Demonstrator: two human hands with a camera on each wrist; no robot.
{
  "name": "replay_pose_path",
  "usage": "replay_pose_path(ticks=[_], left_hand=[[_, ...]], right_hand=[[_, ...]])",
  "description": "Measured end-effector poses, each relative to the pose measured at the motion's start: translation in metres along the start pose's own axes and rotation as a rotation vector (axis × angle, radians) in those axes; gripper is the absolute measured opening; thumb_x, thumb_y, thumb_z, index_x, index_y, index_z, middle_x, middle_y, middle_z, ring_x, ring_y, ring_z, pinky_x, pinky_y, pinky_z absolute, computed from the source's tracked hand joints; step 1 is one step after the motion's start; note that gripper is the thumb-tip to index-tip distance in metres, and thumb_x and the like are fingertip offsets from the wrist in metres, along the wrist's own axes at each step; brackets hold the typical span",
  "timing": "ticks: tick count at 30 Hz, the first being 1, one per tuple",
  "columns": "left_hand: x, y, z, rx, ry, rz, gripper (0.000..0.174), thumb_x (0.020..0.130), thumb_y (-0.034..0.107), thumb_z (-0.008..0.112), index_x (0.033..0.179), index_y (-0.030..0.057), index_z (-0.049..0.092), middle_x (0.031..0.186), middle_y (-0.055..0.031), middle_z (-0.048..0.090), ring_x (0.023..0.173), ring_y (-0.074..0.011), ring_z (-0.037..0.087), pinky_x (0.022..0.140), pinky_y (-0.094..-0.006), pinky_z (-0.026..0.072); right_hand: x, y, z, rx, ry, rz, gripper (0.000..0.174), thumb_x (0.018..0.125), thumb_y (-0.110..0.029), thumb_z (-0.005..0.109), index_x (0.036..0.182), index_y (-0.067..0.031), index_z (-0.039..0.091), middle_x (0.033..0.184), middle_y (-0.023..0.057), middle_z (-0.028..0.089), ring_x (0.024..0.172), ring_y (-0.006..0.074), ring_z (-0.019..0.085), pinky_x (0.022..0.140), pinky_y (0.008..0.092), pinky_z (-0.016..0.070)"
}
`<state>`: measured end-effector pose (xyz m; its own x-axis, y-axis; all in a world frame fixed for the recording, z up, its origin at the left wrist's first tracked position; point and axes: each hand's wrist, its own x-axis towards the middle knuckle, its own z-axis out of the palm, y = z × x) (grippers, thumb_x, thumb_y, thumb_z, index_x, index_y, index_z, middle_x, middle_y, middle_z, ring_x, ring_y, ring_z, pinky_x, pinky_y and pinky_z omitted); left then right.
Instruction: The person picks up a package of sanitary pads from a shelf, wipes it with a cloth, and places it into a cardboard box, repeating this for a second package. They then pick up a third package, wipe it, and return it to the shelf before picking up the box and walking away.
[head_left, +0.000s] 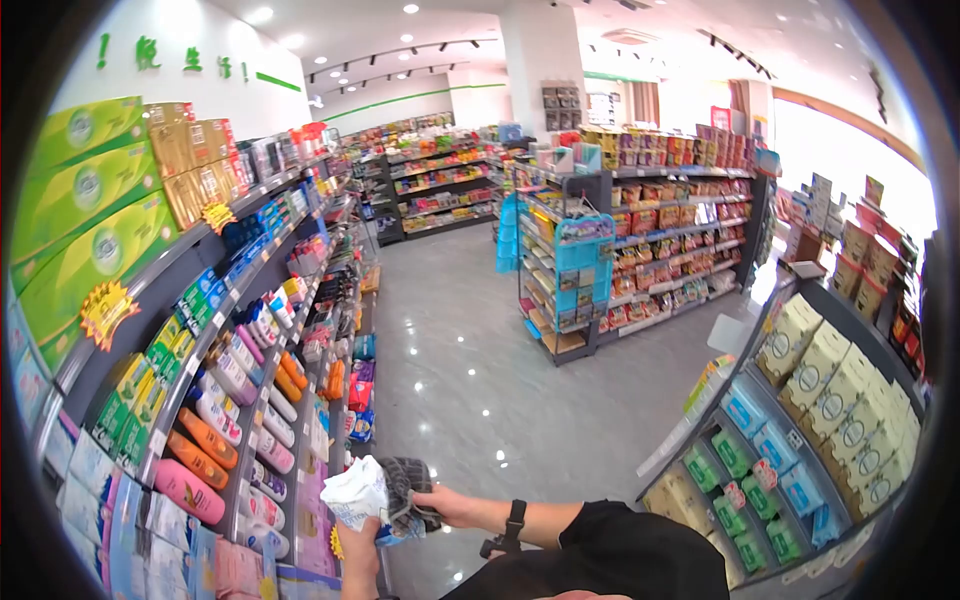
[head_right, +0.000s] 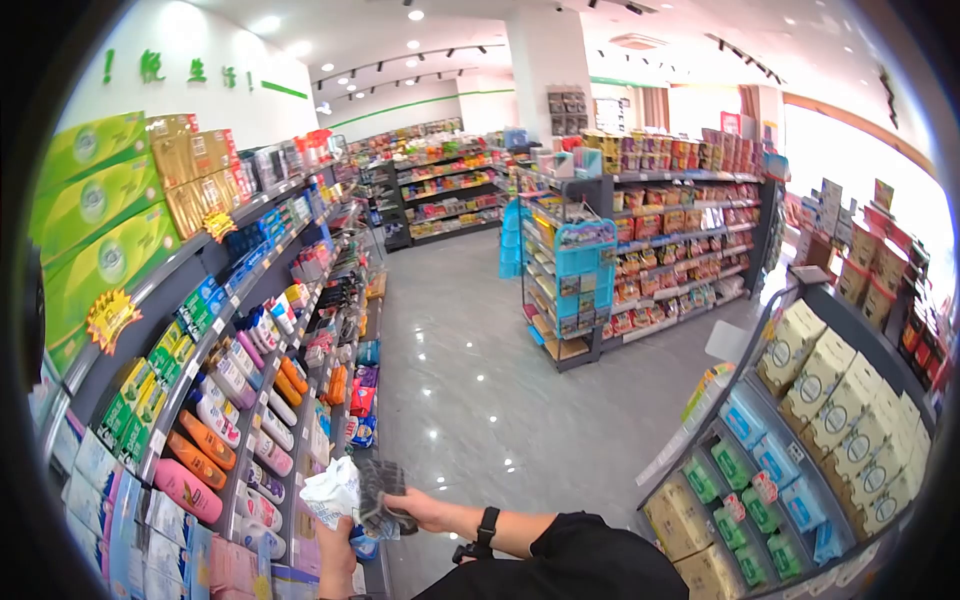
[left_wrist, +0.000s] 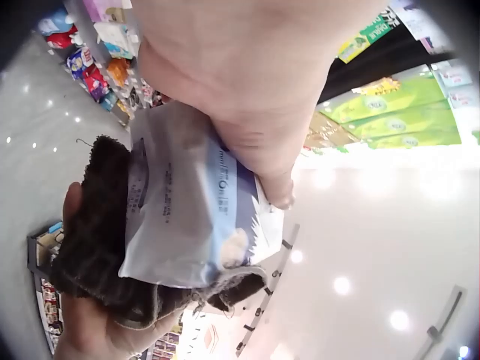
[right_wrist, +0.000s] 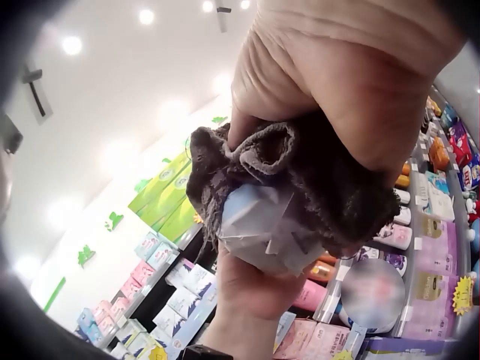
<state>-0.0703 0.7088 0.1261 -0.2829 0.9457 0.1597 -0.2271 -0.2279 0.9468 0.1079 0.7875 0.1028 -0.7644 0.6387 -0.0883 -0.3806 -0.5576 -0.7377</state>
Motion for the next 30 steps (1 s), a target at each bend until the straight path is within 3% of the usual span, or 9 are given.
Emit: replay_pose_path(ticks=[3, 11, 14, 16, 19, 21, 23, 27, 30], left_hand=[[-0.002, 0.006, 0.008, 0.162, 0.023, 0.061, 0.074, 0.076, 0.0, 0.067, 0.138, 0.0007, 0.027, 0.13, -0.0111, 0.046, 0.116, -0.0207, 0.048, 0.099, -0.0336, 0.0378], [-0.005, 0.04, 0.048, 0.461, -0.114, 0.163, 0.078, 0.069, -0.001, 0.073, 0.134, 0.003, 0.03, 0.123, -0.0106, 0.047, 0.11, -0.0199, 0.049, 0.094, -0.0321, 0.0397], [0.002, 0.03, 0.051, 0.357, -0.072, 0.204, 0.081, 0.069, -0.006, 0.069, 0.135, -0.0006, 0.024, 0.124, -0.0137, 0.046, 0.111, -0.0205, 0.048, 0.093, -0.0323, 0.0405], [0.006, 0.026, 0.06, 0.229, 0.083, 0.31, 0.066, 0.078, 0.0, 0.064, 0.134, 0.0027, 0.03, 0.125, -0.0117, 0.048, 0.111, -0.0212, 0.051, 0.094, -0.0336, 0.0412], [0.02, 0.025, 0.055, -0.012, 0.192, 0.233, 0.059, 0.084, 0.008, 0.061, 0.134, 0.0031, 0.03, 0.126, -0.0123, 0.049, 0.11, -0.023, 0.053, 0.094, -0.0356, 0.0423], [0.023, 0.027, 0.058, -0.072, 0.164, 0.255, 0.058, 0.087, 0.017, 0.061, 0.135, 0.0034, 0.031, 0.126, -0.0125, 0.049, 0.11, -0.024, 0.054, 0.094, -0.037, 0.0431], [0.023, 0.029, 0.058, -0.127, 0.111, 0.22, 0.058, 0.088, 0.019, 0.062, 0.135, 0.0032, 0.031, 0.126, -0.0117, 0.05, 0.11, -0.0237, 0.054, 0.094, -0.0366, 0.0428], [0.016, 0.024, 0.057, 0.005, 0.114, 0.197, 0.061, 0.085, 0.009, 0.063, 0.135, 0.0021, 0.031, 0.129, -0.0113, 0.047, 0.115, -0.0229, 0.049, 0.098, -0.0352, 0.0384], [0.012, 0.042, 0.055, -0.036, 0.101, 0.223, 0.07, 0.077, 0.005, 0.067, 0.136, 0.003, 0.03, 0.13, -0.01, 0.044, 0.119, -0.0235, 0.044, 0.103, -0.0365, 0.0322]], right_hand=[[0.007, -0.019, 0.013, -0.159, 0.03, -0.128, 0.046, 0.089, -0.028, 0.061, 0.126, -0.0049, 0.046, 0.115, 0.0031, 0.057, 0.101, 0.0108, 0.055, 0.089, 0.0282, 0.0446], [-0.008, -0.057, 0.035, -0.368, 0.024, -0.391, 0.053, 0.083, -0.021, 0.069, 0.127, -0.0025, 0.045, 0.115, 0.0041, 0.057, 0.104, 0.0116, 0.052, 0.091, 0.0285, 0.0431], [-0.008, -0.056, 0.036, -0.412, 0.056, -0.439, 0.057, 0.081, -0.019, 0.071, 0.127, -0.0017, 0.042, 0.115, 0.0055, 0.057, 0.104, 0.0126, 0.052, 0.092, 0.0294, 0.0429], [-0.004, -0.05, 0.032, -0.415, 0.071, -0.416, 0.06, 0.08, -0.018, 0.071, 0.128, -0.0008, 0.039, 0.116, 0.0068, 0.056, 0.106, 0.0139, 0.052, 0.094, 0.0307, 0.042], [-0.003, -0.025, 0.029, -0.499, 0.073, -0.451, 0.061, 0.08, -0.017, 0.071, 0.129, -0.001, 0.039, 0.117, 0.0071, 0.056, 0.107, 0.0137, 0.051, 0.095, 0.0309, 0.0416], [-0.011, -0.013, 0.034, -0.397, 0.116, -0.553, 0.043, 0.083, -0.02, 0.068, 0.119, -0.0039, 0.051, 0.108, 0.0037, 0.06, 0.094, 0.0105, 0.055, 0.083, 0.0291, 0.0468], [-0.022, -0.016, 0.039, -0.335, 0.098, -0.374, 0.041, 0.084, -0.019, 0.068, 0.119, -0.0047, 0.052, 0.108, 0.0025, 0.06, 0.095, 0.0105, 0.055, 0.085, 0.0286, 0.0459], [-0.012, -0.019, 0.022, 0.083, 0.048, -0.329, 0.038, 0.085, -0.013, 0.063, 0.12, -0.0056, 0.053, 0.114, 0.0033, 0.06, 0.105, 0.0147, 0.056, 0.092, 0.0313, 0.0444], [-0.007, -0.031, 0.004, 0.142, 0.04, -0.267, 0.038, 0.083, -0.009, 0.065, 0.119, -0.0064, 0.053, 0.112, 0.0038, 0.062, 0.101, 0.0146, 0.058, 0.091, 0.0316, 0.0458]])
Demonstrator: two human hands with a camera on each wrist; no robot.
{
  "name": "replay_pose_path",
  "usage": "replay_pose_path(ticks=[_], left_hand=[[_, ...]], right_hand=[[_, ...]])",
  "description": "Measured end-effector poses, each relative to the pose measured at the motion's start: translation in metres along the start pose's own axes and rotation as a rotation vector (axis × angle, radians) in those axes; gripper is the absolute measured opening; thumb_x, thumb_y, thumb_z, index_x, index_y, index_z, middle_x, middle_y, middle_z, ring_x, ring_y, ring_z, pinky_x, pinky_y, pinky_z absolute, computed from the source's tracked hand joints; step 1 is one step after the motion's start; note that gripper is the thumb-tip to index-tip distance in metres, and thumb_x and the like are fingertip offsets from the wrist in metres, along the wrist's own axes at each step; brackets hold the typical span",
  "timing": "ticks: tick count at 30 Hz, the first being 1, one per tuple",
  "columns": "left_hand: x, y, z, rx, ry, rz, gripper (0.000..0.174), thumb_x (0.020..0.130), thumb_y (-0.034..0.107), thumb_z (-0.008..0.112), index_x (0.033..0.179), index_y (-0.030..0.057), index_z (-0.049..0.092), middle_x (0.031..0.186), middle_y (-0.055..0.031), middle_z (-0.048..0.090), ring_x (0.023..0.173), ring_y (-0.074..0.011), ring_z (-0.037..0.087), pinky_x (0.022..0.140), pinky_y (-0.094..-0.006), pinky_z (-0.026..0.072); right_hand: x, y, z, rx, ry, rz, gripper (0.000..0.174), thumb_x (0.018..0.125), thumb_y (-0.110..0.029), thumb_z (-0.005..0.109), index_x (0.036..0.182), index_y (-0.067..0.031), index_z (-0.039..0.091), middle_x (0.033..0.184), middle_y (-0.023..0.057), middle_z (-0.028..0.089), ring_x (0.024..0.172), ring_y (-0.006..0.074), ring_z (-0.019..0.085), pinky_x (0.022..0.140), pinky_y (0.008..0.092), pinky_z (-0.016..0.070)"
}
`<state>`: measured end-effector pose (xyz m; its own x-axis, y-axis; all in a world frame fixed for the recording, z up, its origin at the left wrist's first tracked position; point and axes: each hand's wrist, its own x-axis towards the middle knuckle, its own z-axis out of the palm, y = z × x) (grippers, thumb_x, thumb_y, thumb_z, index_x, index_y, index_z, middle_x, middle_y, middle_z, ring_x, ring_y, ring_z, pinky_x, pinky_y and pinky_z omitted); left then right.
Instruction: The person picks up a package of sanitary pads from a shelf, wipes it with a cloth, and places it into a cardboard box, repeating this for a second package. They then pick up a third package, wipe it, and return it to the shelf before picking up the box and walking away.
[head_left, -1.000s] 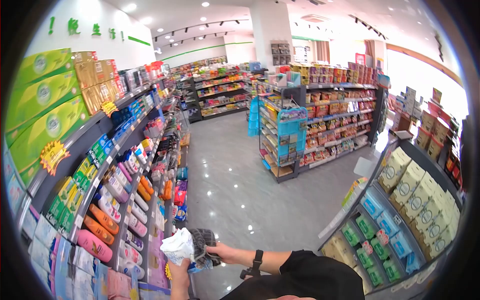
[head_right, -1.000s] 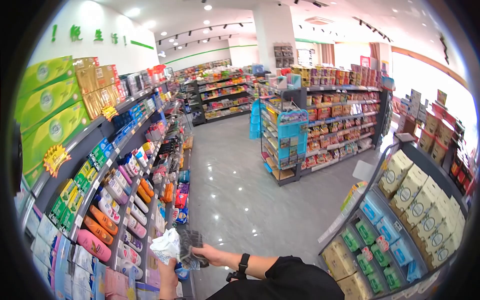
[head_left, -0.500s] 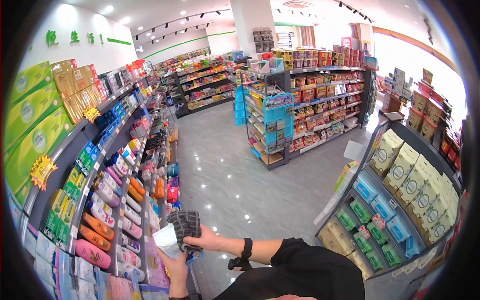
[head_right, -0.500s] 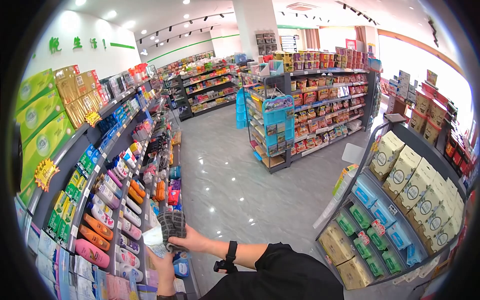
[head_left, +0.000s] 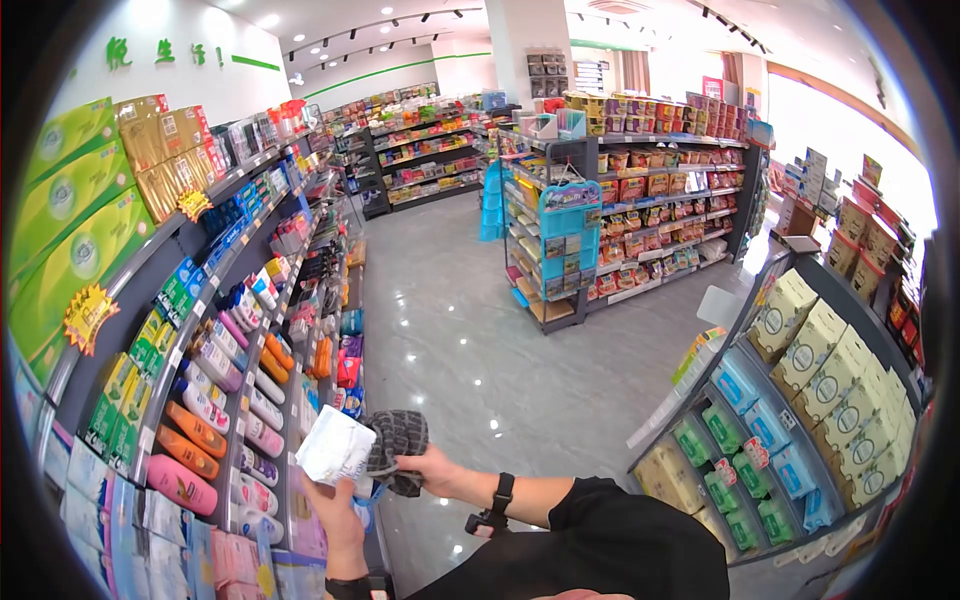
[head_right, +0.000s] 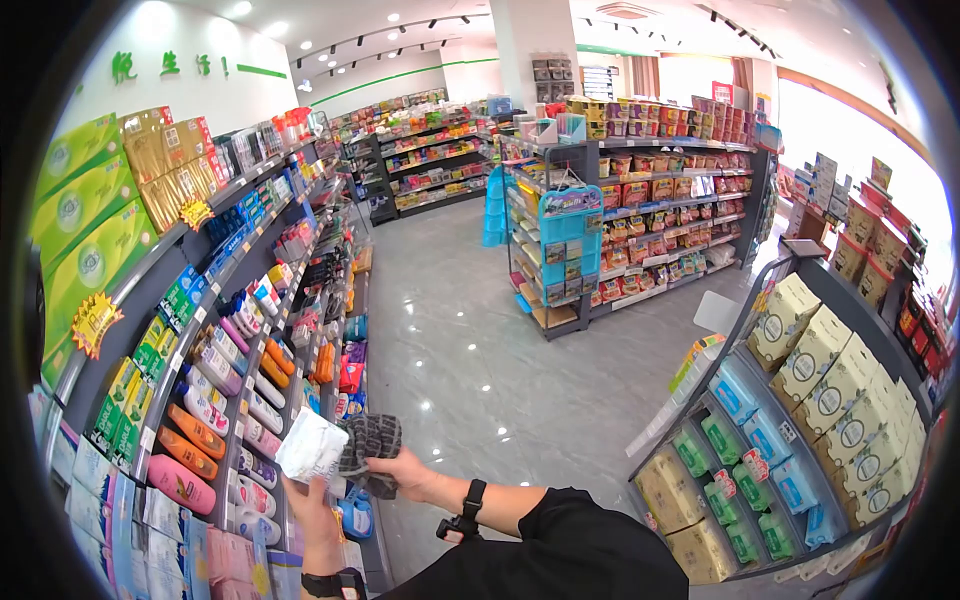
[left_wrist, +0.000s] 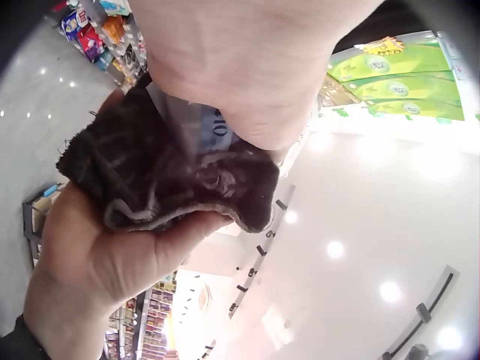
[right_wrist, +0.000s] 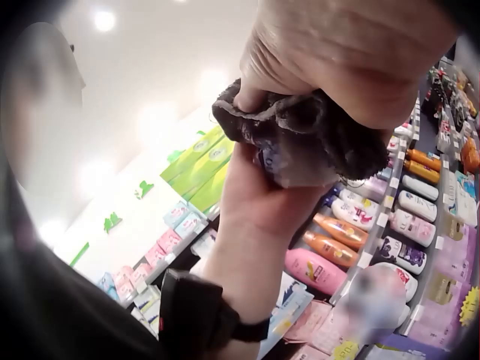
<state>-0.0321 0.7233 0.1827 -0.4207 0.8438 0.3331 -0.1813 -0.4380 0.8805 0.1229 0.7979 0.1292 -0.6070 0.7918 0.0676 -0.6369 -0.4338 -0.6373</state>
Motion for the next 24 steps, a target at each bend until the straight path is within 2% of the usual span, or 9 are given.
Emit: replay_pose_path(ticks=[2, 3, 6, 9, 11, 14, 18, 21, 24], left_hand=[[0.001, 0.014, -0.001, 0.068, 0.034, 0.144, 0.08, 0.069, 0.001, 0.067, 0.139, 0.0024, 0.027, 0.132, -0.012, 0.04, 0.12, -0.0248, 0.044, 0.102, -0.036, 0.0341], [0.003, 0.028, 0.004, 0.072, 0.041, 0.143, 0.08, 0.069, 0.001, 0.067, 0.139, 0.0024, 0.027, 0.132, -0.012, 0.04, 0.12, -0.0248, 0.044, 0.102, -0.036, 0.0341], [0.009, 0.05, -0.001, 0.32, -0.219, -0.019, 0.079, 0.065, -0.003, 0.065, 0.137, -0.0008, 0.033, 0.127, -0.0147, 0.047, 0.115, -0.023, 0.05, 0.095, -0.0326, 0.0417], [0.003, 0.051, -0.002, 0.355, -0.179, -0.072, 0.077, 0.066, -0.003, 0.065, 0.136, -0.0018, 0.035, 0.124, -0.0156, 0.052, 0.112, -0.0232, 0.053, 0.095, -0.0326, 0.042], [-0.004, 0.044, -0.003, 0.272, -0.105, -0.049, 0.077, 0.068, -0.002, 0.065, 0.138, -0.0043, 0.031, 0.125, -0.0158, 0.052, 0.111, -0.0227, 0.054, 0.094, -0.0326, 0.0425], [-0.006, 0.028, -0.006, -0.031, 0.052, -0.089, 0.068, 0.074, -0.002, 0.066, 0.135, -0.0038, 0.036, 0.122, -0.0127, 0.054, 0.109, -0.0209, 0.055, 0.094, -0.0323, 0.0429], [-0.007, 0.016, -0.015, -0.248, 0.2, -0.197, 0.053, 0.082, -0.001, 0.062, 0.131, 0.0001, 0.043, 0.118, -0.0077, 0.057, 0.104, -0.0177, 0.057, 0.09, -0.0328, 0.0465], [-0.012, 0.01, -0.023, -0.367, 0.223, -0.307, 0.042, 0.087, 0.012, 0.061, 0.126, 0.0046, 0.047, 0.115, -0.0073, 0.059, 0.103, -0.0188, 0.059, 0.083, -0.0355, 0.0504], [-0.016, 0.01, -0.023, -0.399, 0.226, -0.3, 0.037, 0.091, 0.02, 0.056, 0.124, 0.0048, 0.047, 0.115, -0.0077, 0.059, 0.103, -0.0197, 0.059, 0.086, -0.0382, 0.0493]], right_hand=[[-0.001, -0.007, -0.002, -0.064, -0.077, -0.074, 0.04, 0.081, -0.005, 0.065, 0.119, -0.0059, 0.053, 0.112, 0.0042, 0.062, 0.1, 0.0145, 0.058, 0.09, 0.0319, 0.0461], [0.0, -0.007, -0.003, -0.062, -0.079, -0.067, 0.04, 0.081, -0.005, 0.065, 0.119, -0.0059, 0.053, 0.112, 0.0042, 0.062, 0.1, 0.0145, 0.058, 0.09, 0.0319, 0.0461], [-0.002, -0.003, 0.0, -0.146, -0.096, -0.031, 0.041, 0.08, -0.003, 0.066, 0.119, -0.005, 0.053, 0.11, 0.0039, 0.062, 0.099, 0.0143, 0.058, 0.09, 0.0317, 0.0462], [-0.003, -0.006, 0.008, -0.154, -0.062, -0.026, 0.04, 0.08, -0.003, 0.066, 0.118, -0.0048, 0.053, 0.108, 0.0033, 0.062, 0.097, 0.0137, 0.058, 0.088, 0.0312, 0.0465], [-0.004, -0.001, 0.011, -0.15, -0.014, -0.092, 0.038, 0.08, -0.003, 0.066, 0.116, -0.0049, 0.054, 0.106, 0.0029, 0.062, 0.093, 0.0133, 0.058, 0.084, 0.0307, 0.0475], [0.005, 0.017, 0.002, -0.159, 0.045, -0.083, 0.034, 0.081, -0.006, 0.066, 0.113, -0.0041, 0.056, 0.105, 0.0031, 0.062, 0.09, 0.0132, 0.059, 0.08, 0.03, 0.0485], [0.003, 0.027, 0.018, -0.127, 0.024, -0.039, 0.038, 0.083, -0.01, 0.065, 0.118, -0.0047, 0.053, 0.109, 0.0037, 0.061, 0.1, 0.0152, 0.058, 0.083, 0.0299, 0.0481], [-0.007, 0.035, 0.027, -0.139, 0.039, -0.048, 0.042, 0.083, -0.012, 0.065, 0.122, -0.0054, 0.051, 0.113, 0.0053, 0.059, 0.104, 0.018, 0.057, 0.083, 0.0336, 0.0504], [-0.011, 0.034, 0.038, -0.059, -0.078, 0.018, 0.047, 0.084, -0.012, 0.06, 0.127, -0.0046, 0.043, 0.12, 0.0107, 0.053, 0.107, 0.0296, 0.056, 0.082, 0.0502, 0.0545]])
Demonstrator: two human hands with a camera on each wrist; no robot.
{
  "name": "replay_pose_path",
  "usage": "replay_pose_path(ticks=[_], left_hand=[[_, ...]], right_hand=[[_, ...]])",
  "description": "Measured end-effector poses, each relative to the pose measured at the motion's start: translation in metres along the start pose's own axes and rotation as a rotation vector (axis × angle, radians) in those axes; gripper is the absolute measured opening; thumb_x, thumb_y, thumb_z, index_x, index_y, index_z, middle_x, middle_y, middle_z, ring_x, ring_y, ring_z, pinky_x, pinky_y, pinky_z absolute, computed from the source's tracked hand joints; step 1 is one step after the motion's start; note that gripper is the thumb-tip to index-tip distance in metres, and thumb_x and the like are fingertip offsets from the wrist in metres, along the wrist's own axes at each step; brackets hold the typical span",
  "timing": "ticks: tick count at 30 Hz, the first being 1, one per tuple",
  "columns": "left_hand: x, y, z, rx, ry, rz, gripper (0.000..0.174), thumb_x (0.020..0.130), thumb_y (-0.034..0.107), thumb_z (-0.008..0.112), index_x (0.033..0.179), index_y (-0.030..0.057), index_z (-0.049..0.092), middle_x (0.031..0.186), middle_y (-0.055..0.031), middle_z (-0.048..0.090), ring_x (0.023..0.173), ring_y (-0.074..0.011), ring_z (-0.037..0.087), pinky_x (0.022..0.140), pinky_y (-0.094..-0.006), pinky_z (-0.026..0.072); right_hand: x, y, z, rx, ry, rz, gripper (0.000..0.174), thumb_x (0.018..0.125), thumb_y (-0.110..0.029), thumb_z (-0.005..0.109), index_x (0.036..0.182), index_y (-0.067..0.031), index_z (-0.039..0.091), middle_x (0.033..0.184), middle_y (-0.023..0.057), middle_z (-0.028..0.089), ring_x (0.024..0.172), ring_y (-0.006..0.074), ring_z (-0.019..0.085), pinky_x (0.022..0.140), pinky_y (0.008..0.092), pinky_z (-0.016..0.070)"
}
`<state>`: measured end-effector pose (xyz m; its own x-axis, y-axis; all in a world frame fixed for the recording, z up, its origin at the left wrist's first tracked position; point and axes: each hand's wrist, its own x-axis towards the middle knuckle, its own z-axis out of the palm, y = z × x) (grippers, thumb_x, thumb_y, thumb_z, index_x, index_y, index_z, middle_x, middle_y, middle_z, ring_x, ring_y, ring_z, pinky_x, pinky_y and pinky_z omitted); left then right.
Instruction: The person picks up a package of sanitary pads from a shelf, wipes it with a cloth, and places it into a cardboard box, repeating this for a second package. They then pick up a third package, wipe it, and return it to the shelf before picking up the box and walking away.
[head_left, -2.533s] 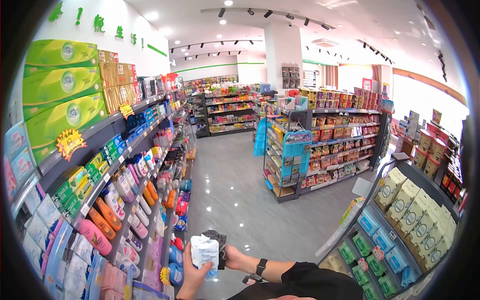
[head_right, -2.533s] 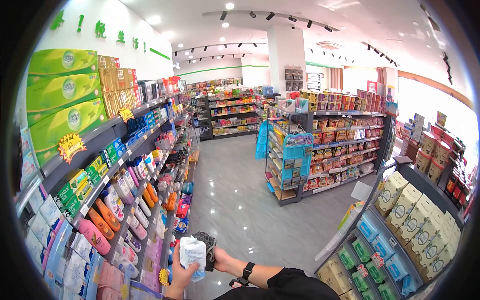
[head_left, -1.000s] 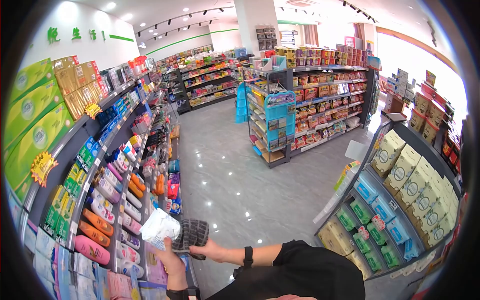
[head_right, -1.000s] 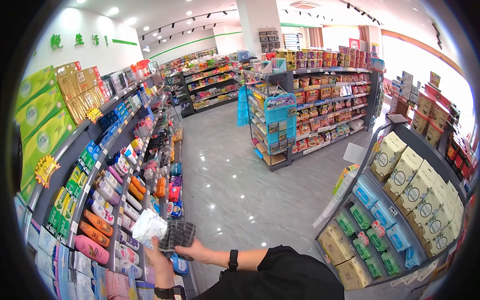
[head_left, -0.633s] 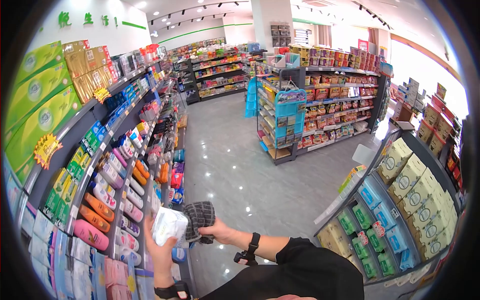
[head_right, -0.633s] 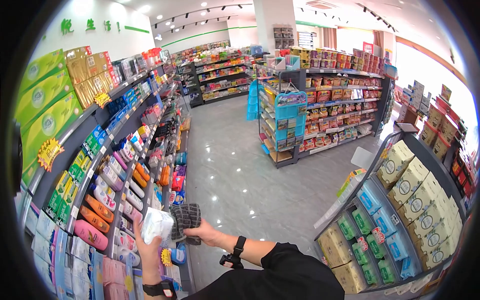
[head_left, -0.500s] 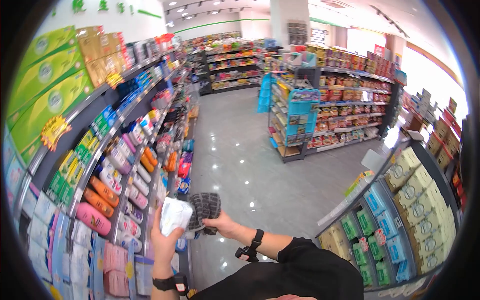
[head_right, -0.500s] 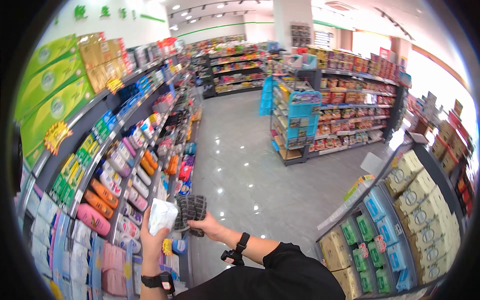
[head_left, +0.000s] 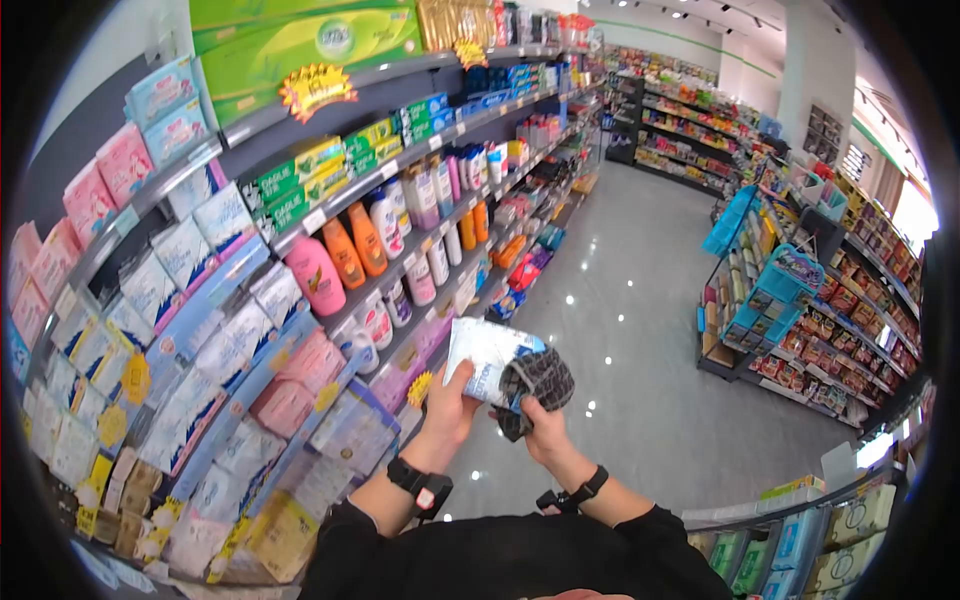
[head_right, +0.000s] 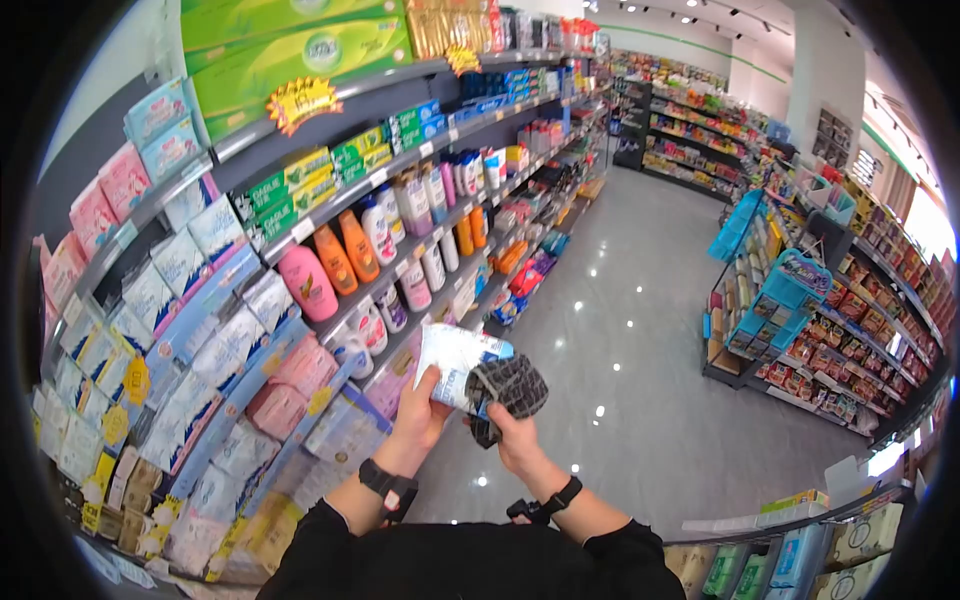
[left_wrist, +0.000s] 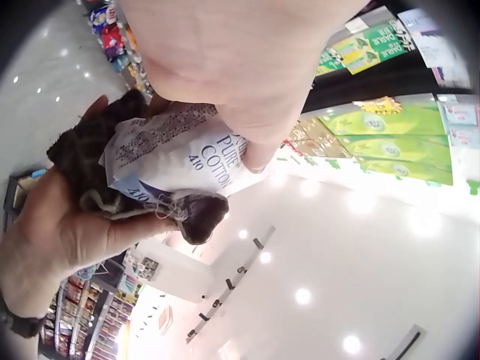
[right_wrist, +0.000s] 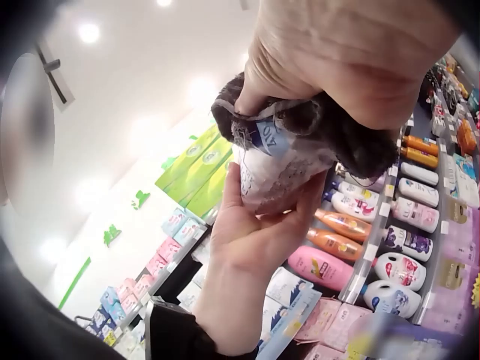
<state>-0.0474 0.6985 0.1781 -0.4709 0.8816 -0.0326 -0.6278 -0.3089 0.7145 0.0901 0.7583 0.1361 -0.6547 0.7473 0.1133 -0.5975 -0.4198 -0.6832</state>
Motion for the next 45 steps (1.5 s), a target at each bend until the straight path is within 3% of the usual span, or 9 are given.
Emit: replay_pose_path(ticks=[7, 13, 16, 19, 27, 34, 39, 43, 45], left_hand=[[-0.001, -0.002, -0.016, -0.12, -0.02, -0.125, 0.041, 0.094, 0.032, 0.05, 0.127, 0.0067, 0.045, 0.122, -0.0067, 0.057, 0.108, -0.0213, 0.057, 0.093, -0.0414, 0.0446], [-0.004, -0.008, -0.011, -0.178, 0.02, -0.096, 0.048, 0.093, 0.041, 0.051, 0.128, 0.0093, 0.045, 0.123, -0.0063, 0.056, 0.111, -0.0211, 0.055, 0.094, -0.0409, 0.0446], [-0.008, -0.008, 0.0, -0.141, 0.069, -0.042, 0.048, 0.092, 0.04, 0.052, 0.128, 0.0089, 0.045, 0.122, -0.0065, 0.057, 0.111, -0.0212, 0.055, 0.094, -0.0408, 0.0445], [-0.009, -0.02, 0.008, 0.002, 0.023, 0.003, 0.05, 0.09, 0.039, 0.057, 0.127, 0.0081, 0.045, 0.121, -0.0063, 0.057, 0.109, -0.0203, 0.057, 0.092, -0.041, 0.046], [-0.023, -0.031, 0.032, 0.218, -0.044, 0.102, 0.058, 0.084, 0.038, 0.066, 0.126, 0.0058, 0.043, 0.115, -0.005, 0.058, 0.099, -0.0172, 0.061, 0.081, -0.0345, 0.0527], [-0.044, -0.035, 0.008, 0.24, 0.002, 0.047, 0.052, 0.087, 0.034, 0.063, 0.124, 0.0045, 0.045, 0.115, -0.0066, 0.059, 0.101, -0.019, 0.061, 0.083, -0.0364, 0.0522], [-0.053, -0.023, -0.004, -0.076, 0.127, 0.009, 0.05, 0.091, 0.041, 0.053, 0.127, 0.0062, 0.045, 0.119, -0.0091, 0.059, 0.105, -0.0222, 0.06, 0.088, -0.0386, 0.0504], [-0.054, -0.008, -0.007, -0.083, 0.152, 0.088, 0.049, 0.092, 0.04, 0.051, 0.127, 0.0063, 0.045, 0.12, -0.0091, 0.059, 0.105, -0.0222, 0.06, 0.087, -0.0384, 0.0508], [-0.052, -0.003, -0.018, -0.053, 0.134, 0.092, 0.05, 0.092, 0.041, 0.051, 0.129, 0.0067, 0.044, 0.122, -0.0092, 0.057, 0.108, -0.0234, 0.058, 0.089, -0.0406, 0.0497]], right_hand=[[0.009, -0.009, -0.008, -0.073, 0.142, -0.031, 0.03, 0.09, -0.011, 0.054, 0.118, -0.0013, 0.05, 0.109, 0.0122, 0.06, 0.093, 0.0282, 0.062, 0.068, 0.0467, 0.0573], [0.005, -0.025, -0.024, 0.088, 0.225, 0.066, 0.03, 0.089, -0.009, 0.052, 0.118, -0.0013, 0.049, 0.112, 0.0122, 0.058, 0.099, 0.0263, 0.06, 0.08, 0.0441, 0.0532], [-0.005, -0.029, -0.038, -0.192, 0.073, -0.093, 0.035, 0.089, -0.009, 0.053, 0.123, -0.0012, 0.048, 0.114, 0.008, 0.058, 0.104, 0.0209, 0.057, 0.091, 0.0349, 0.0454], [-0.008, -0.03, -0.028, -0.59, -0.117, -0.254, 0.036, 0.087, -0.009, 0.057, 0.122, -0.0014, 0.05, 0.113, 0.0054, 0.058, 0.105, 0.0166, 0.055, 0.092, 0.0318, 0.0433], [0.021, -0.063, -0.028, -0.366, 0.054, -0.29, 0.029, 0.087, -0.016, 0.064, 0.111, 0.0, 0.057, 0.107, 0.0043, 0.061, 0.097, 0.0139, 0.056, 0.087, 0.0288, 0.0441], [0.058, -0.06, -0.026, 0.044, 0.061, 0.046, 0.027, 0.091, -0.012, 0.053, 0.115, 0.0006, 0.054, 0.109, 0.0086, 0.061, 0.094, 0.0193, 0.061, 0.082, 0.0324, 0.049], [0.065, -0.037, -0.034, -0.011, 0.043, 0.309, 0.029, 0.088, -0.011, 0.058, 0.114, 0.0, 0.054, 0.108, 0.0081, 0.062, 0.093, 0.0181, 0.061, 0.08, 0.0312, 0.0497], [0.065, -0.046, -0.034, -0.097, 0.152, 0.021, 0.03, 0.084, -0.006, 0.063, 0.113, -0.0009, 0.055, 0.105, 0.0066, 0.063, 0.092, 0.0171, 0.061, 0.081, 0.0308, 0.0492], [0.065, -0.053, -0.037, -0.206, 0.058, -0.107, 0.033, 0.082, -0.005, 0.067, 0.112, -0.0004, 0.056, 0.104, 0.0057, 0.063, 0.092, 0.0161, 0.061, 0.082, 0.03, 0.0487]])
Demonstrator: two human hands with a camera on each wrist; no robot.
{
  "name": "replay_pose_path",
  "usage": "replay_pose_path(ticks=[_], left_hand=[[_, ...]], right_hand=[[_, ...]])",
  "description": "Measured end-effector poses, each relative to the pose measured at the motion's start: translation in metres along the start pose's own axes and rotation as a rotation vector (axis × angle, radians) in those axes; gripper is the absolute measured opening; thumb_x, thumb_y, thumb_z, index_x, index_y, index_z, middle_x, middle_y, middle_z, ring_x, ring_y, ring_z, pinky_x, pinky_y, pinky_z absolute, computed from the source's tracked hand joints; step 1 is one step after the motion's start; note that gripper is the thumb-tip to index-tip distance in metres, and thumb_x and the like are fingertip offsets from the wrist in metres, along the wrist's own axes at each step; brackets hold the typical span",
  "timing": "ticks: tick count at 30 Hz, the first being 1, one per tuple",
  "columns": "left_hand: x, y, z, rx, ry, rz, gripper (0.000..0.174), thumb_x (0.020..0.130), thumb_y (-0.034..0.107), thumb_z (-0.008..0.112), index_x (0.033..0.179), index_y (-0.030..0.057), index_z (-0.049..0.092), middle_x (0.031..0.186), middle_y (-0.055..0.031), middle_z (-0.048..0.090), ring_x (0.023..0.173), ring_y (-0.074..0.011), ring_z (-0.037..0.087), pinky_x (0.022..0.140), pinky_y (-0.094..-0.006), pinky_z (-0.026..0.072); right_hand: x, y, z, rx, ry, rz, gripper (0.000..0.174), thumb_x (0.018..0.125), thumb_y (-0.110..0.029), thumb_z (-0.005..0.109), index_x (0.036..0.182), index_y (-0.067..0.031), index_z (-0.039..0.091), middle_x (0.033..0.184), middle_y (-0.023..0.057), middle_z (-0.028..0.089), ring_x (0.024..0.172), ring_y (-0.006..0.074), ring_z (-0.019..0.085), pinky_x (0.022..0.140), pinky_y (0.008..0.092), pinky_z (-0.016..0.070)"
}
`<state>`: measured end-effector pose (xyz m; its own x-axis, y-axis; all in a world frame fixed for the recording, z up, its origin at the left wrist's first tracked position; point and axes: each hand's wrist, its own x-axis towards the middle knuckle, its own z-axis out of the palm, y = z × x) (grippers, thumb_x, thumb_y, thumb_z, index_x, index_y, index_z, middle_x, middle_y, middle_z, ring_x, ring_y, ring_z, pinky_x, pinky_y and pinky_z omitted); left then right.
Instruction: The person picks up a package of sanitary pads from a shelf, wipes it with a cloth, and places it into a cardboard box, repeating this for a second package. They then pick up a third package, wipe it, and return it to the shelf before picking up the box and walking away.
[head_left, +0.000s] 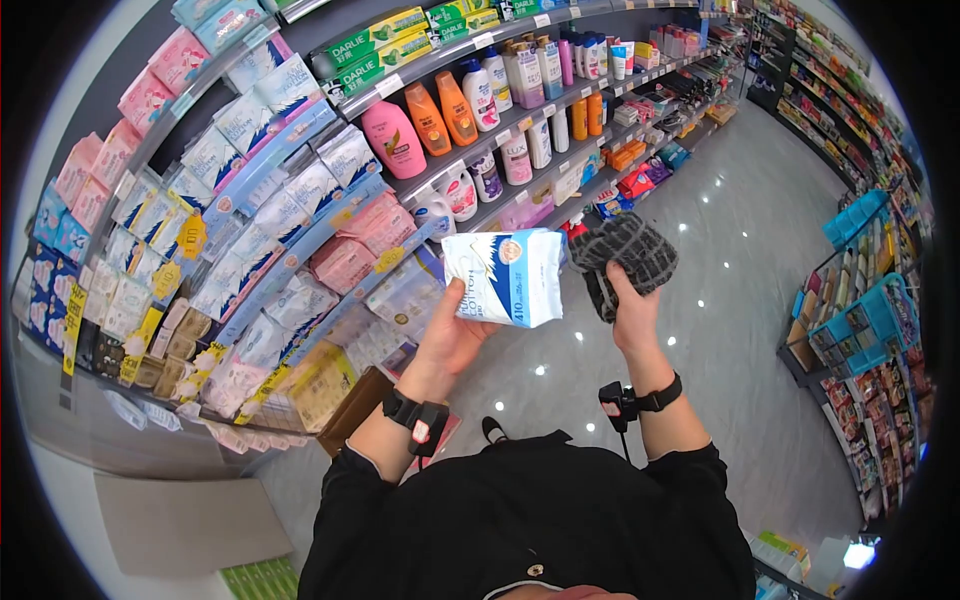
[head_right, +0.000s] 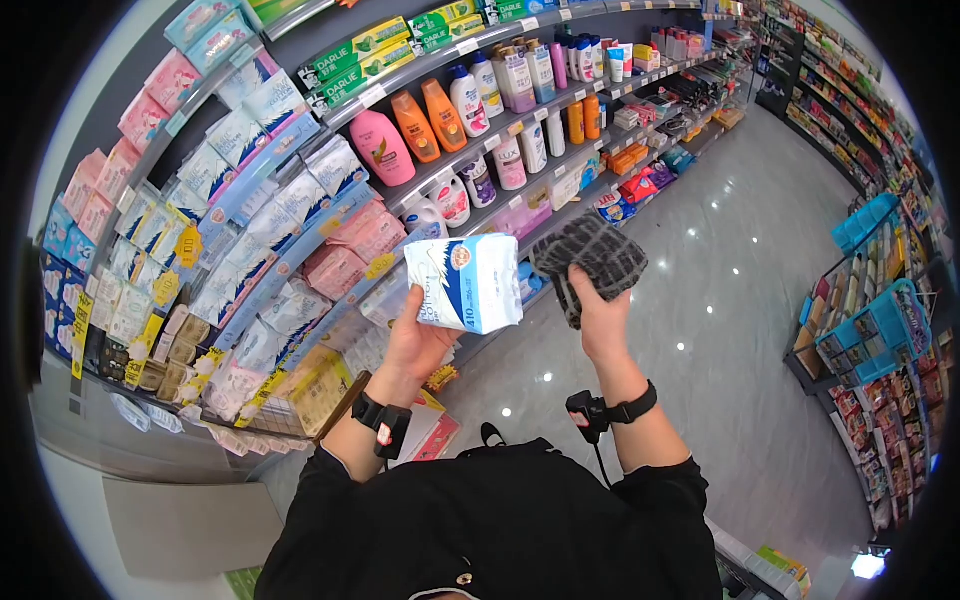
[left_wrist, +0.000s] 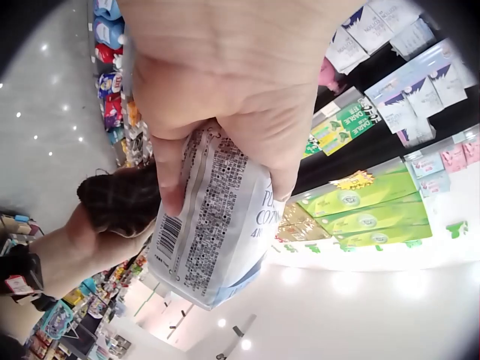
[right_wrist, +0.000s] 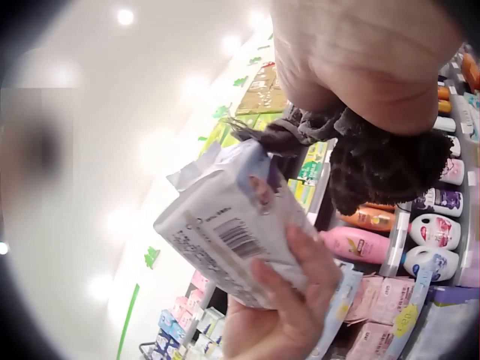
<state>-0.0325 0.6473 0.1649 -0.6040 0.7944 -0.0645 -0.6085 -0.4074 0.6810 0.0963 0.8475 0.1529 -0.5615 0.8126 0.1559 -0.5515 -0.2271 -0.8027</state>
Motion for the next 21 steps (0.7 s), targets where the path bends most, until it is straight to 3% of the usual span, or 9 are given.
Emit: replay_pose_path(ticks=[3, 5, 6, 9, 12, 15, 18, 20, 21], left_hand=[[0.01, -0.005, -0.006, 0.095, -0.04, -0.019, 0.05, 0.093, 0.041, 0.049, 0.13, 0.007, 0.043, 0.123, -0.0092, 0.056, 0.109, -0.0244, 0.058, 0.09, -0.0432, 0.0488], [0.018, -0.009, -0.007, 0.147, -0.026, -0.06, 0.045, 0.096, 0.038, 0.043, 0.129, 0.007, 0.043, 0.121, -0.009, 0.058, 0.105, -0.0236, 0.06, 0.09, -0.0442, 0.0491], [0.02, -0.009, -0.002, 0.146, -0.035, -0.07, 0.045, 0.096, 0.038, 0.043, 0.129, 0.007, 0.043, 0.121, -0.009, 0.058, 0.105, -0.0236, 0.06, 0.09, -0.0442, 0.0491], [0.025, -0.005, 0.009, 0.132, 0.059, -0.05, 0.041, 0.097, 0.036, 0.04, 0.128, 0.0084, 0.045, 0.119, -0.0076, 0.059, 0.105, -0.0226, 0.06, 0.088, -0.0446, 0.0493], [0.039, -0.004, 0.01, -0.128, 0.168, -0.039, 0.047, 0.095, 0.04, 0.044, 0.128, 0.0063, 0.044, 0.117, -0.0089, 0.06, 0.103, -0.0246, 0.06, 0.089, -0.0427, 0.0493], [0.049, 0.009, -0.002, -0.063, 0.195, -0.007, 0.049, 0.094, 0.041, 0.047, 0.13, 0.008, 0.042, 0.123, -0.0081, 0.056, 0.109, -0.025, 0.057, 0.091, -0.0442, 0.0477], [0.048, 0.018, -0.008, -0.032, 0.158, -0.019, 0.049, 0.093, 0.041, 0.048, 0.129, 0.0085, 0.043, 0.125, -0.0085, 0.054, 0.114, -0.0257, 0.054, 0.092, -0.0472, 0.0462], [0.05, 0.018, -0.018, -0.085, 0.147, -0.026, 0.049, 0.093, 0.041, 0.049, 0.129, 0.0078, 0.043, 0.123, -0.0094, 0.055, 0.11, -0.0262, 0.056, 0.091, -0.0483, 0.0474], [0.05, 0.016, -0.019, -0.085, 0.146, -0.031, 0.049, 0.093, 0.041, 0.049, 0.129, 0.0078, 0.043, 0.123, -0.0094, 0.055, 0.11, -0.0262, 0.056, 0.091, -0.0483, 0.0474]], right_hand=[[-0.005, -0.018, 0.009, -0.146, -0.407, 0.041, 0.052, 0.077, -0.008, 0.072, 0.124, 0.0004, 0.049, 0.116, 0.0073, 0.059, 0.104, 0.0168, 0.057, 0.091, 0.0304, 0.0445], [-0.016, -0.025, 0.044, -0.082, -0.557, -0.079, 0.096, 0.068, -0.008, 0.08, 0.142, 0.0001, 0.02, 0.137, 0.0107, 0.041, 0.123, 0.0182, 0.042, 0.103, 0.032, 0.032], [-0.01, -0.021, 0.046, -0.285, -0.569, -0.176, 0.098, 0.066, -0.008, 0.081, 0.142, 0.0004, 0.019, 0.137, 0.0116, 0.041, 0.123, 0.018, 0.041, 0.103, 0.0325, 0.0326], [-0.013, -0.006, 0.047, -0.305, -0.474, -0.133, 0.09, 0.065, -0.008, 0.081, 0.138, 0.0005, 0.03, 0.137, 0.0132, 0.04, 0.124, 0.0218, 0.042, 0.103, 0.0337, 0.0333], [-0.033, 0.005, 0.04, -0.599, -0.483, -0.283, 0.067, 0.06, -0.003, 0.079, 0.122, -0.0063, 0.054, 0.132, 0.0159, 0.043, 0.119, 0.0331, 0.045, 0.1, 0.0359, 0.0378], [-0.033, 0.018, 0.031, -0.766, -0.506, -0.622, 0.065, 0.06, -0.001, 0.077, 0.121, -0.009, 0.055, 0.128, 0.0166, 0.045, 0.116, 0.0327, 0.049, 0.097, 0.036, 0.0403], [-0.027, 0.029, 0.01, -0.595, -0.523, -0.258, 0.06, 0.065, 0.0, 0.073, 0.122, -0.0056, 0.053, 0.128, 0.0155, 0.047, 0.112, 0.027, 0.053, 0.095, 0.0353, 0.0417], [-0.024, 0.025, 0.006, -0.222, -0.23, 0.125, 0.057, 0.071, -0.002, 0.071, 0.124, -0.0015, 0.048, 0.129, 0.0136, 0.048, 0.109, 0.021, 0.055, 0.094, 0.0341, 0.042], [-0.021, 0.019, 0.004, -0.256, -0.293, 0.191, 0.064, 0.073, -0.006, 0.07, 0.13, 0.001, 0.04, 0.136, 0.0127, 0.042, 0.12, 0.0191, 0.046, 0.098, 0.0344, 0.0382]])
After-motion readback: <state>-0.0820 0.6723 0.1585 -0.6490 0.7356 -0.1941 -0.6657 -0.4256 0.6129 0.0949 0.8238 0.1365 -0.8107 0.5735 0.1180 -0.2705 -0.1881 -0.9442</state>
